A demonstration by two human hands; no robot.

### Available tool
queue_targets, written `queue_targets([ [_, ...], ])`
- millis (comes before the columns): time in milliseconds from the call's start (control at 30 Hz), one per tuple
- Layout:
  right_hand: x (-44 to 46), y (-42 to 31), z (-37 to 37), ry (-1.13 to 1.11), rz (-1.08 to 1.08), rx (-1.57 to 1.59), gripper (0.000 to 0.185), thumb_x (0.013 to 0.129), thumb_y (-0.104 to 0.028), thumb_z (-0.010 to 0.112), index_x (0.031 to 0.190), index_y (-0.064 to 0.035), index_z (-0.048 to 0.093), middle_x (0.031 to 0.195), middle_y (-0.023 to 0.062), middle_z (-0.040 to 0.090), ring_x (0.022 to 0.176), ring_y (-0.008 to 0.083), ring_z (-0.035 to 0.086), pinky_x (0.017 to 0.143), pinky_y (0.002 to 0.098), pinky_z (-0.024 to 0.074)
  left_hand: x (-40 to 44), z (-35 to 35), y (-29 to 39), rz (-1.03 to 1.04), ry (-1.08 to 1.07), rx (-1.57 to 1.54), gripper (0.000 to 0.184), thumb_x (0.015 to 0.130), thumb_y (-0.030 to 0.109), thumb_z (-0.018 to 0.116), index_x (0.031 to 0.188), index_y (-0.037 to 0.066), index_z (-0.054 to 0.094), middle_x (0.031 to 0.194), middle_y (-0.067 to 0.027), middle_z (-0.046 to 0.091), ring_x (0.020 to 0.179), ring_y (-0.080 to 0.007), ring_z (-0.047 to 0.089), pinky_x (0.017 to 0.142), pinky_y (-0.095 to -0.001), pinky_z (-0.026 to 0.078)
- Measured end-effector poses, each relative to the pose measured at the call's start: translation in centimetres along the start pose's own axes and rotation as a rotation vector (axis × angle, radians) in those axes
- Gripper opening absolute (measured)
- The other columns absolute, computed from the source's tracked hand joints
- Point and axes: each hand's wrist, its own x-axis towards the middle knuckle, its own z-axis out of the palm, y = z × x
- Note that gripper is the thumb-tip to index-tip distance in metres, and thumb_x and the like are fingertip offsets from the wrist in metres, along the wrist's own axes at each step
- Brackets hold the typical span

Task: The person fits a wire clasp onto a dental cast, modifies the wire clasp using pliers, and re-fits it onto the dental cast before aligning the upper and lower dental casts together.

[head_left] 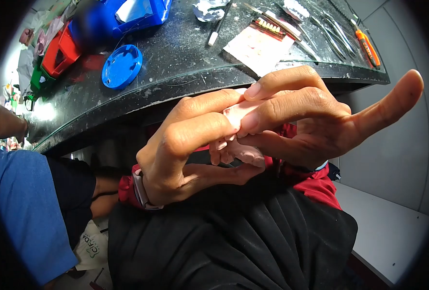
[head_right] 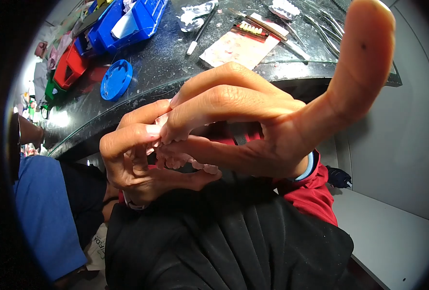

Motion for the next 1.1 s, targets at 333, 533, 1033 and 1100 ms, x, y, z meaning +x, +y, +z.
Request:
queue_targets([
  [333, -0.1, 0.2, -0.1, -0.11, 0.005, -0.085, 0.089, 0.071, 0.0, 0.077, 0.12, -0.013, 0.003, 0.084, 0.0141, 0.065, 0.077, 0.026, 0.063, 0.065, 0.0327, 0.0549, -0.1, 0.3, -0.4, 0.0, 0.023, -0.094, 0.063, 0.065, -0.002, 0.081, 0.116, 0.003, 0.045, 0.122, -0.027, 0.05, 0.088, -0.0215, 0.063, 0.057, -0.0254, 0.053],
  [533, -0.8, 0.3, 0.5, -0.067, 0.028, -0.073, 0.055, 0.071, -0.002, 0.076, 0.106, -0.0073, 0.034, 0.085, 0.0121, 0.064, 0.079, 0.0244, 0.063, 0.066, 0.031, 0.0532, -0.3, 0.5, -0.9, -0.019, 0.052, -0.104, 0.062, 0.064, -0.004, 0.081, 0.114, 0.003, 0.046, 0.121, -0.0274, 0.052, 0.083, -0.0182, 0.063, 0.058, -0.0247, 0.053],
  [1033, -0.7, 0.1, 0.3, -0.121, 0.068, -0.061, 0.086, 0.071, -0.001, 0.077, 0.118, -0.0128, 0.005, 0.087, 0.0151, 0.064, 0.078, 0.0251, 0.062, 0.066, 0.0324, 0.0538, -0.1, 0.3, -0.1, -0.042, 0.014, 0.016, 0.065, 0.06, -0.003, 0.083, 0.112, 0.004, 0.045, 0.118, -0.0247, 0.054, 0.09, -0.0225, 0.062, 0.066, -0.029, 0.054],
  [1100, -0.7, 0.2, 0.1, -0.128, 0.073, -0.054, 0.091, 0.071, -0.001, 0.077, 0.119, -0.0136, 0.001, 0.087, 0.0155, 0.064, 0.078, 0.0252, 0.062, 0.066, 0.0326, 0.0539, 0.1, -0.3, 0.4, -0.093, -0.068, 0.038, 0.079, 0.054, -0.005, 0.085, 0.117, 0.007, 0.039, 0.119, -0.0261, 0.051, 0.1, -0.0295, 0.061, 0.078, -0.0366, 0.055],
])
